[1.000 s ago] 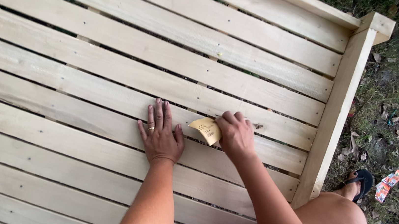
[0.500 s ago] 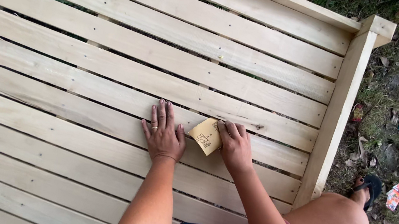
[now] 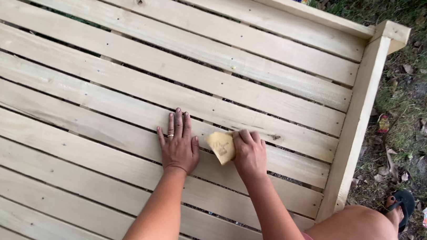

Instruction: The person sands the slatted surface of a wooden panel outdoors, rubbing a folded sheet of sandpaper by hand along the wood slats. They work across different sections of the panel, steadying the wood with their free hand while sanding.

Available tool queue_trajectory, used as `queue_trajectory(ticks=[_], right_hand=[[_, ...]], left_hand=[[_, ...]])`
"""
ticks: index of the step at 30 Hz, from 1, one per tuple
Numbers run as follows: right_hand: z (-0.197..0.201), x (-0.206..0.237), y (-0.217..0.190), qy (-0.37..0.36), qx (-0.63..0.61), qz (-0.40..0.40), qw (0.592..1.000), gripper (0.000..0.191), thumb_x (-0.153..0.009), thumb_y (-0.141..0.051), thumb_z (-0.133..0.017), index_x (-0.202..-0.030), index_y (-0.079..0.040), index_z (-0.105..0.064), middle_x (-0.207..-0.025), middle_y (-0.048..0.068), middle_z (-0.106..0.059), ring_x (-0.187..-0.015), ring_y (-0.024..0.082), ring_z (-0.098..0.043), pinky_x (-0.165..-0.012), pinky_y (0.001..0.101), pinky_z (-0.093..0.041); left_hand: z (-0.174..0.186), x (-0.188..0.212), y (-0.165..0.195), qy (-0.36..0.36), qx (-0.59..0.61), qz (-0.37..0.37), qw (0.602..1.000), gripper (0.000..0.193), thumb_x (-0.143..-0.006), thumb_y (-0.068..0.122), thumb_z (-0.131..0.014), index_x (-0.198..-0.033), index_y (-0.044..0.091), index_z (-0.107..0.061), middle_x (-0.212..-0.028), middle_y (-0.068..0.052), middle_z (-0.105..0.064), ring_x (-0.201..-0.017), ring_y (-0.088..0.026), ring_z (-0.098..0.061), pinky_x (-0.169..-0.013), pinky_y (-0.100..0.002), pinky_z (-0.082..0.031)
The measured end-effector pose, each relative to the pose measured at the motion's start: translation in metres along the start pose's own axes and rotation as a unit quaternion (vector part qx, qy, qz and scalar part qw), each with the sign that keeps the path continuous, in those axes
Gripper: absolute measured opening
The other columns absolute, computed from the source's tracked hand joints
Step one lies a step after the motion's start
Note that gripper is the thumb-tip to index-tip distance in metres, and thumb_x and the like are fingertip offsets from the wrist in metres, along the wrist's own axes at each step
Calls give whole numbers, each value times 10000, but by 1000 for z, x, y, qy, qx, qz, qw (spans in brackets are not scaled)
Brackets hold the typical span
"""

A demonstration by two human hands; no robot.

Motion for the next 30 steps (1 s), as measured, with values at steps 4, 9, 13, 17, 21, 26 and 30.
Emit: queue_trajectory(ticks=[4,9,13,17,21,26,30], right_hand=[[-1,-4,-6,18,-4,13,1000,418,-773,-34,-687,-1190,-63,-701,-1119,22,-650,-1050,258,-600,-870,402,-490],[-9,-8,-13,28,-3,17,999,421,-778,-32,-680,-1198,-49,-700,-1143,52,-660,-1070,280,-601,-909,422,-502],[0,-7,-6,12,-52,29,998,410,-785,0,-670,-1192,-44,-696,-1176,75,-663,-1098,296,-610,-934,413,-531],[16,-8,2,-4,-61,-5,998,427,-758,-7,-685,-1184,-27,-703,-1192,108,-661,-1076,333,-607,-884,419,-543],[6,-18,-9,-16,-56,24,998,406,-751,1,-684,-1156,-26,-689,-1178,106,-652,-1092,334,-604,-916,423,-541],[-4,-25,-20,-64,-30,49,996,353,-802,-11,-672,-1155,-24,-662,-1166,108,-615,-1093,312,-590,-925,419,-526],[4,-30,-20,-90,-9,12,996,391,-753,-38,-652,-1143,-38,-668,-1125,74,-614,-1057,304,-576,-886,420,-514]], left_hand=[[0,-2,0,-14,6,12,1000,779,-952,379,-448,-1635,156,-148,-1720,-51,-67,-1577,-262,-76,-1230,-605,-59],[-2,-3,-1,-26,-2,17,1000,792,-947,389,-465,-1631,155,-142,-1720,-49,-64,-1577,-264,-74,-1223,-610,-64],[-1,-1,-1,-19,11,13,1000,802,-938,388,-473,-1631,150,-148,-1719,-54,-68,-1575,-268,-80,-1220,-619,-66],[3,-2,0,-26,15,16,999,798,-931,367,-469,-1630,153,-149,-1722,-49,-68,-1580,-265,-79,-1225,-616,-64],[5,-4,1,-43,9,18,999,814,-916,381,-465,-1623,146,-137,-1712,-53,-54,-1572,-266,-63,-1219,-622,-56],[0,-2,0,-91,-12,28,995,876,-885,416,-483,-1626,140,-105,-1711,-64,-25,-1573,-261,-38,-1214,-620,-55],[-1,-2,1,8,-31,2,999,845,-929,408,-503,-1640,154,-123,-1733,-62,-59,-1585,-267,-71,-1220,-619,-81]])
Point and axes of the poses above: each hand's wrist, its own x-axis away from the middle knuckle, its own z-axis out of the back of the hand, y = z × x, the point moved 2 cm from there along -x, towards the middle knuckle
